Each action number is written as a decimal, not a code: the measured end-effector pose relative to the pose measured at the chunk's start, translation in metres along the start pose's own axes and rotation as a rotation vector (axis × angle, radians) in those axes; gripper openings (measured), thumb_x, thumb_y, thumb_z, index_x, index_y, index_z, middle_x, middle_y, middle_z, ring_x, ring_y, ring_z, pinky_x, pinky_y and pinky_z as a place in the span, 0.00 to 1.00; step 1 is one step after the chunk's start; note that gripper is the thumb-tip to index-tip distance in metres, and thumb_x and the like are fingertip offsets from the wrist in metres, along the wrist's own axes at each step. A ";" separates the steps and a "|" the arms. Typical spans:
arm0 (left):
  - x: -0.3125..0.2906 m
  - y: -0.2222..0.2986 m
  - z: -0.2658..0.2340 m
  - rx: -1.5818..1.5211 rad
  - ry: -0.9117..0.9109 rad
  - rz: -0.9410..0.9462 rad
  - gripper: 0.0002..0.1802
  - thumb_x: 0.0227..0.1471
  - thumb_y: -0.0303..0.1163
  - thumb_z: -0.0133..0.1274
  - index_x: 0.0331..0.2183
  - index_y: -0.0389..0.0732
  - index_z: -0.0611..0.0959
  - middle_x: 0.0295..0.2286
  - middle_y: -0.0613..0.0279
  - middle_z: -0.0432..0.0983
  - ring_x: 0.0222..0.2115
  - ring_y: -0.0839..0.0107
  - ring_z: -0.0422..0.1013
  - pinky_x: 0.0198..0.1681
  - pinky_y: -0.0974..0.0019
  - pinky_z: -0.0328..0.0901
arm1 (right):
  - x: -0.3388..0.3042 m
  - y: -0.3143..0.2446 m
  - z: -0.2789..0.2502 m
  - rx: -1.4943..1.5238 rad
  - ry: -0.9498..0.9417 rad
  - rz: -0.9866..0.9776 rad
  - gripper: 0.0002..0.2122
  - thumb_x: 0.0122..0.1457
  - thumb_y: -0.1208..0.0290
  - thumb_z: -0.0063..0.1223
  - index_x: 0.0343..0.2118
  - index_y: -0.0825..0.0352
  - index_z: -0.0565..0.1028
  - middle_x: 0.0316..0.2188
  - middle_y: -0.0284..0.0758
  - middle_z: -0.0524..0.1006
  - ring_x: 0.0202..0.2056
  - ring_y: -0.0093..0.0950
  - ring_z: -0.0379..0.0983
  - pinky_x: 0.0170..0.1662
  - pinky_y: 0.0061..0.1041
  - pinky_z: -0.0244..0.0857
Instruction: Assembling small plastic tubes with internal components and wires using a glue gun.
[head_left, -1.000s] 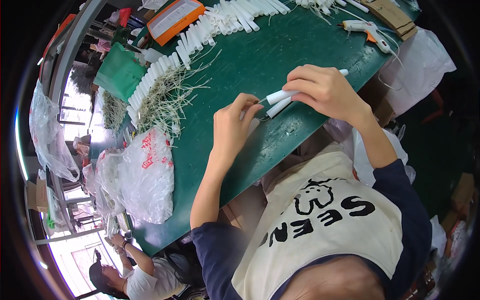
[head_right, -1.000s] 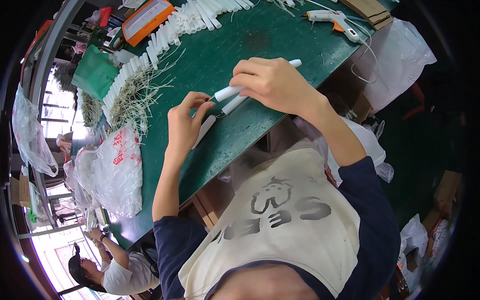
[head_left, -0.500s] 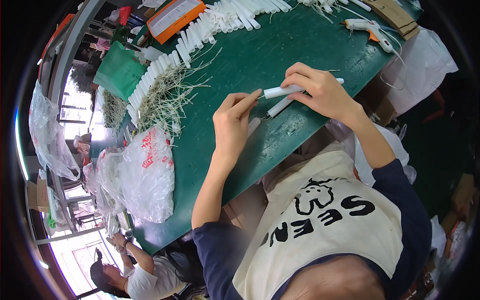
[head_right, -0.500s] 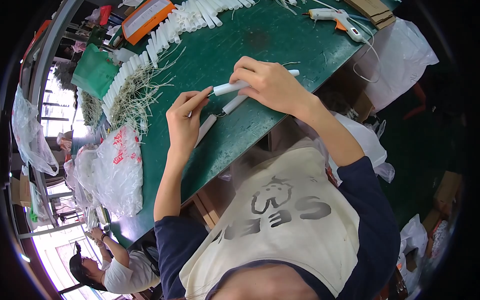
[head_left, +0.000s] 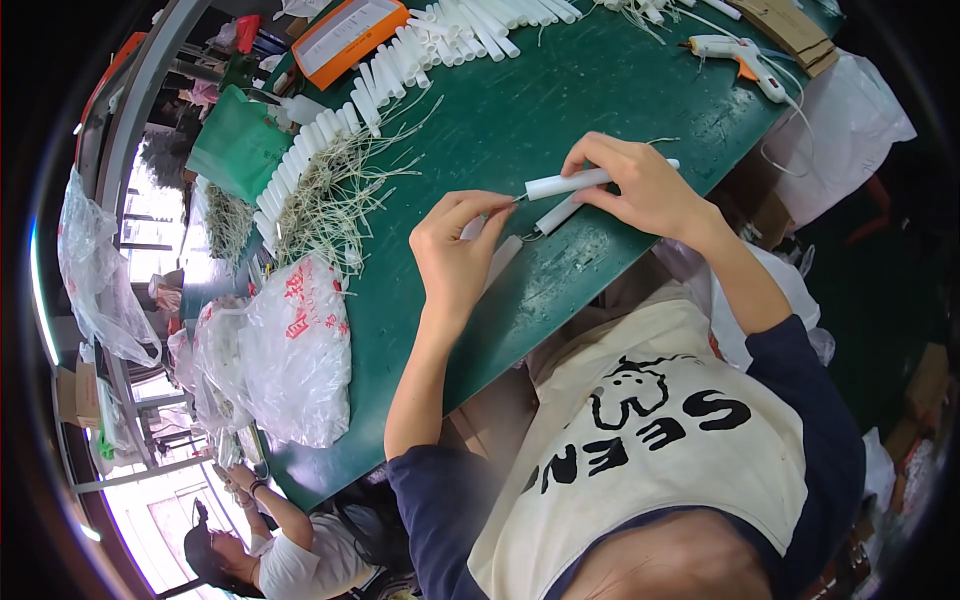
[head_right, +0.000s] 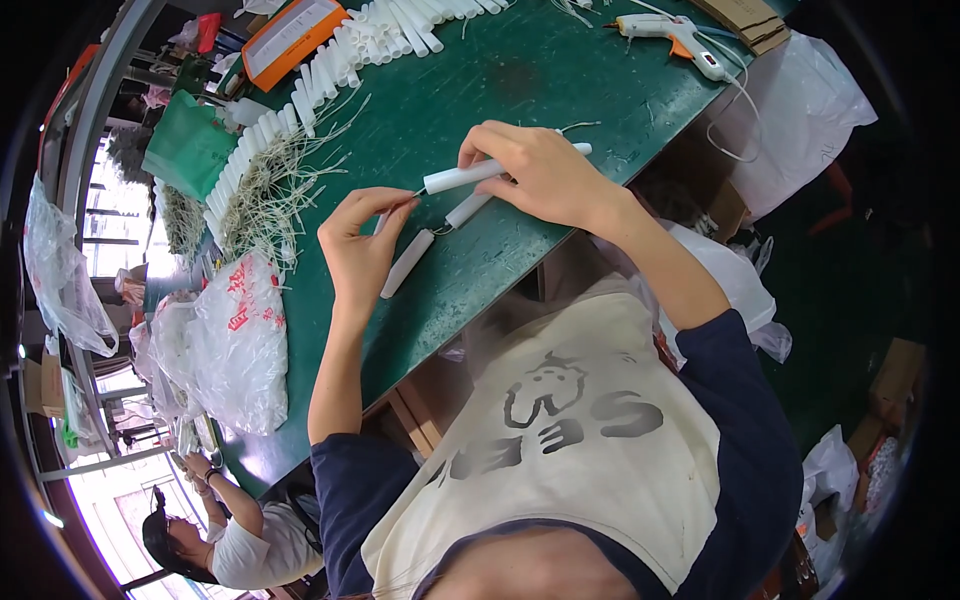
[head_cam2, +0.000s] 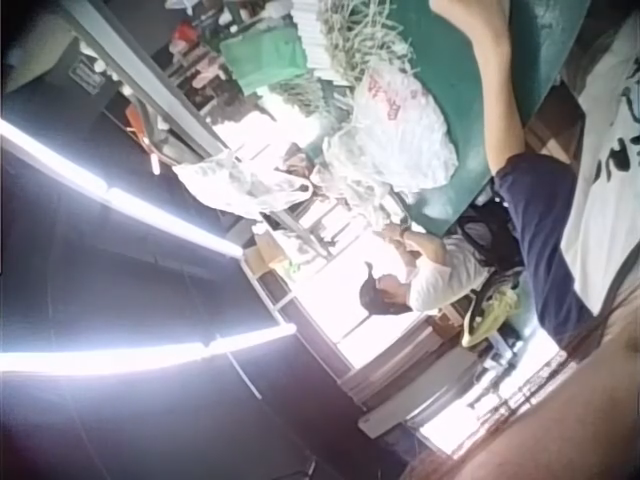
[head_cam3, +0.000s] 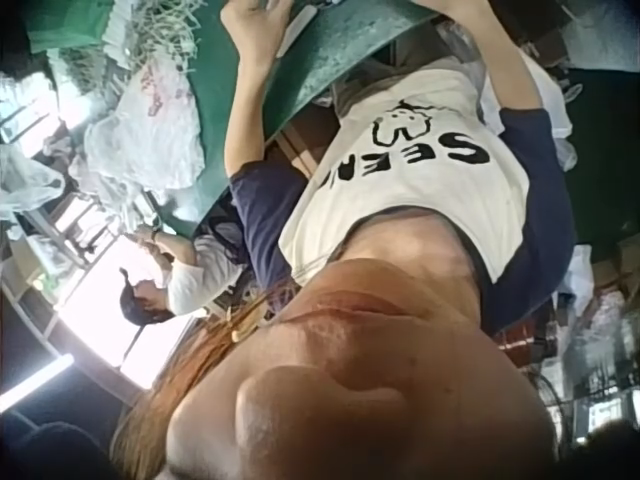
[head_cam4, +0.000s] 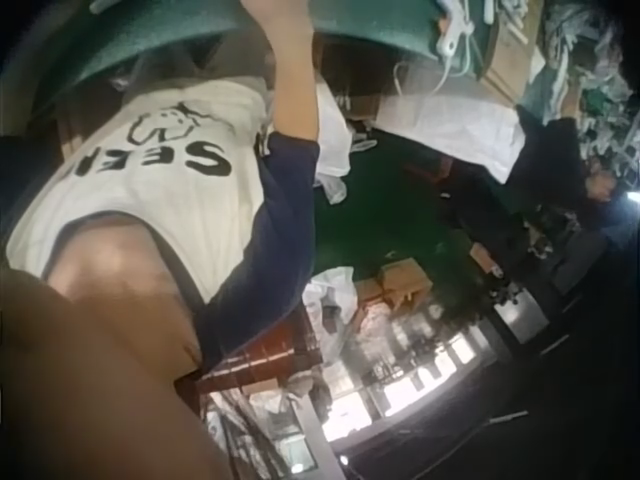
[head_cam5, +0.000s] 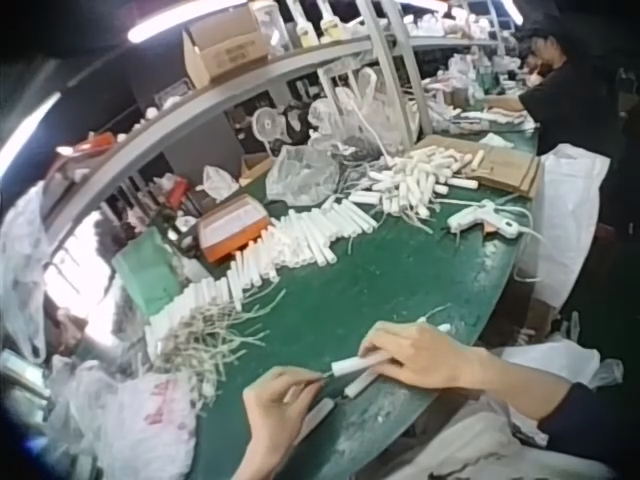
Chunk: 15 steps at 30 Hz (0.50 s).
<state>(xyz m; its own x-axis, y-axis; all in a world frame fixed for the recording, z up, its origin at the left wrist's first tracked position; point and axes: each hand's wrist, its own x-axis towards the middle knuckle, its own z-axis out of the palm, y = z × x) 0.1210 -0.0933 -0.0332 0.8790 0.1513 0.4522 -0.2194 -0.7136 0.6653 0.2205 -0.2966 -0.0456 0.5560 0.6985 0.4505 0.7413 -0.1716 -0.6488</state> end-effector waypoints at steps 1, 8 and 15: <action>0.000 0.001 0.000 0.031 0.012 0.025 0.07 0.38 0.19 0.59 0.26 0.38 0.84 0.25 0.60 0.78 0.26 0.68 0.74 0.30 0.71 0.67 | 0.000 0.003 0.002 -0.026 0.023 -0.034 0.08 0.52 0.75 0.53 0.35 0.68 0.71 0.27 0.35 0.74 0.29 0.33 0.72 0.31 0.28 0.65; -0.002 0.001 -0.002 0.069 0.034 0.119 0.08 0.38 0.18 0.60 0.27 0.36 0.83 0.26 0.60 0.78 0.27 0.71 0.74 0.31 0.74 0.67 | 0.000 0.012 0.005 -0.210 -0.029 -0.168 0.08 0.53 0.71 0.53 0.34 0.65 0.71 0.26 0.36 0.75 0.29 0.35 0.73 0.31 0.31 0.65; -0.004 -0.005 0.001 0.113 0.096 0.214 0.08 0.37 0.18 0.60 0.26 0.39 0.83 0.26 0.61 0.76 0.25 0.68 0.74 0.26 0.71 0.67 | 0.002 -0.002 0.003 -0.083 -0.042 -0.012 0.09 0.53 0.74 0.52 0.37 0.67 0.70 0.26 0.35 0.73 0.29 0.34 0.71 0.31 0.30 0.64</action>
<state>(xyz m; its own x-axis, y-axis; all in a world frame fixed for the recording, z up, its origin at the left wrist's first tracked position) 0.1188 -0.0914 -0.0390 0.7723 0.0489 0.6334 -0.3427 -0.8074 0.4802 0.2193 -0.2931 -0.0453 0.5318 0.7293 0.4304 0.7773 -0.2188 -0.5898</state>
